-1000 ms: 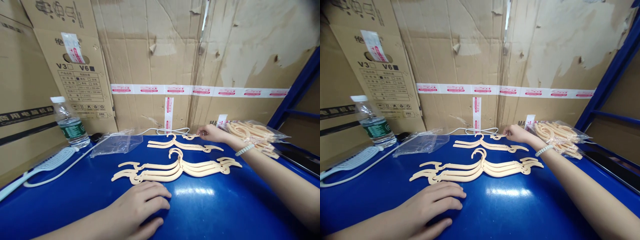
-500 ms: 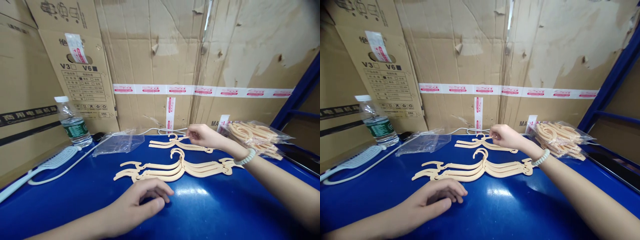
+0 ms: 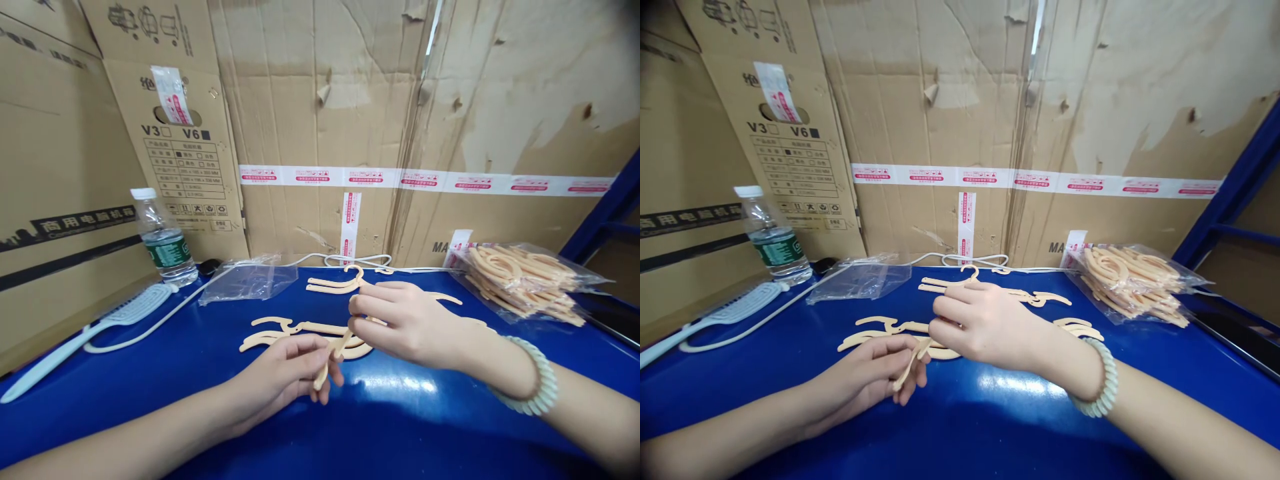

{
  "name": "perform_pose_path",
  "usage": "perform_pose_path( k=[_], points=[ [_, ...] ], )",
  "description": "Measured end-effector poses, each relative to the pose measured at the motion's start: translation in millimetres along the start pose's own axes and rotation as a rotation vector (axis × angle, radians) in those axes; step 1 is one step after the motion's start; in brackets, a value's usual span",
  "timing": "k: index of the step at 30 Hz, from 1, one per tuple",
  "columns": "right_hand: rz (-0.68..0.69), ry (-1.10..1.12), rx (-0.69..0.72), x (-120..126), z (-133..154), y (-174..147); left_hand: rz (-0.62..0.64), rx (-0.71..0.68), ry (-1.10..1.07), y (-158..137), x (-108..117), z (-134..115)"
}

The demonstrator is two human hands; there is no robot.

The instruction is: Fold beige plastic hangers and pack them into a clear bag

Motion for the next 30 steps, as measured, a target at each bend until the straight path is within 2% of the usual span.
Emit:
perform_pose_path(
  k=[5, 8, 10, 13, 16, 21, 30],
  points=[
    [-0.027, -0.051, -0.012, -9.6, -13.9, -4.4, -0.016, -0.031, 0.082, 2.3, 1.9, -1.5],
    [0.021, -0.036, -0.152, -22.3, -42.3, -11.2, -0.024, -0.049, 0.073, 3.3, 3.3, -1.2],
    [0.156, 0.001, -0.331, -38.4, -71.0, -21.9, -0.035, -0.052, 0.061, 3.2, 4.0, -1.1],
    [0.517, 0.168, -0.649, -72.8, -114.4, -54.4, -0.061, -0.043, 0.074, 2.2, 5.4, -1.1],
    [0.665, 0.271, -0.713, -92.3, -137.0, -81.0, -0.084, -0.028, 0.092, 1.1, 7.0, -1.0],
    [0.655, 0.324, -0.754, -101.3, -150.1, -95.3, -0.101, -0.028, 0.075, 0.8, 8.7, -0.9],
    [0.579, 0.430, -0.769, -104.9, -139.1, -89.1, -0.111, -0.043, 0.061, 1.4, 10.5, 0.9]
  ],
)
Point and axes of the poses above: each hand's wrist, its own y-axis towards the middle knuckle, its own x-axis out of the back of the hand, z = x × y, the point moved 6 cm from there along y, towards the middle knuckle, and after that the axes turned 9 degrees about -x, right-handed, at the moved point
